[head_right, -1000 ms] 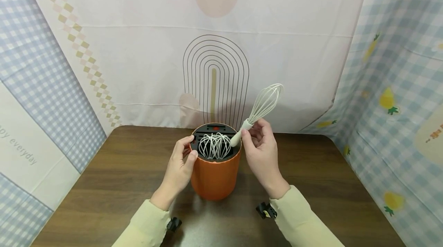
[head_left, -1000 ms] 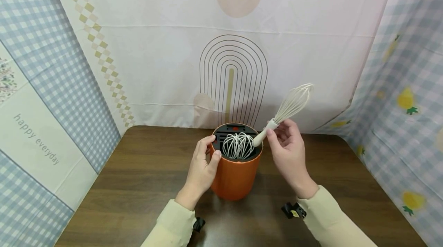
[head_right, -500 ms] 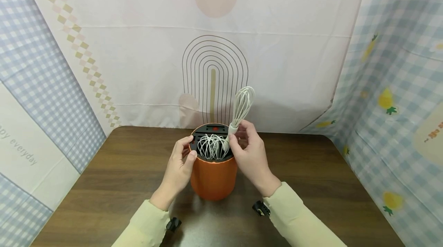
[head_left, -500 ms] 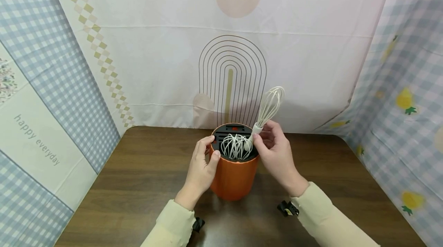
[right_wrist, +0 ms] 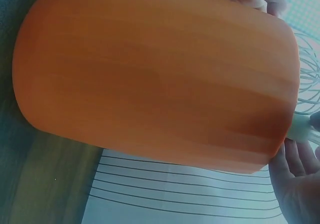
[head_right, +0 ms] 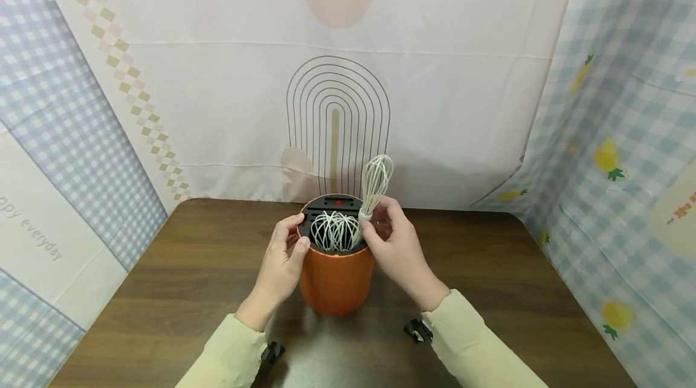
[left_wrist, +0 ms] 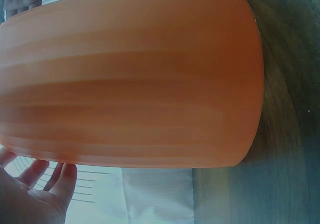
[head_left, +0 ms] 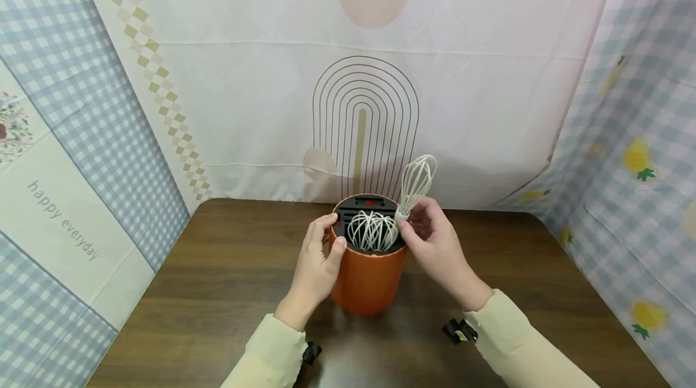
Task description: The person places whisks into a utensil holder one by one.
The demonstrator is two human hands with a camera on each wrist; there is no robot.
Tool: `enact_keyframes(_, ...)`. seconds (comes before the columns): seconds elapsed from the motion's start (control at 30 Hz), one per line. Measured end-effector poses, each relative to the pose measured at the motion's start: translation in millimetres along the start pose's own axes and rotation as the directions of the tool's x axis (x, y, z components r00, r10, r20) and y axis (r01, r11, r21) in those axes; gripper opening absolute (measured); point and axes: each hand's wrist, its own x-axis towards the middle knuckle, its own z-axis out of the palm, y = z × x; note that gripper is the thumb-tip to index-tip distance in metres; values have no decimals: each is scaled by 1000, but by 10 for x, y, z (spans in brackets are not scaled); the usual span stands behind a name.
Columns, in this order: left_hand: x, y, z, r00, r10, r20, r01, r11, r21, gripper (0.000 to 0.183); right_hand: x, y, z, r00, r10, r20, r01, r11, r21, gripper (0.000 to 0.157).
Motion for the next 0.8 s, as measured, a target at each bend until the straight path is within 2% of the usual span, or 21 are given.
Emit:
enact_keyframes(0.23,1,-1,3,1000,2,-4,-2,1000,-2,42,-3,6,-8,1000,-19,-2,19,999,50,46)
enact_keyframes(0.5,-2,-5,4,1000,3,-4,-3,1000,0,42,0,30,-7,1000,-11,-3,11,1000,24,42)
enact_keyframes(0.63,-3,4,2,1000,5,-6,-5,1000,0,42,-8,168,-14,1000,1,19,0,999,-46,39)
enact_keyframes(0.8,2,3,0,1000,7,-4,-7,1000,-3,42,-52,338,-29,998,35,56,-22,978,-209,36)
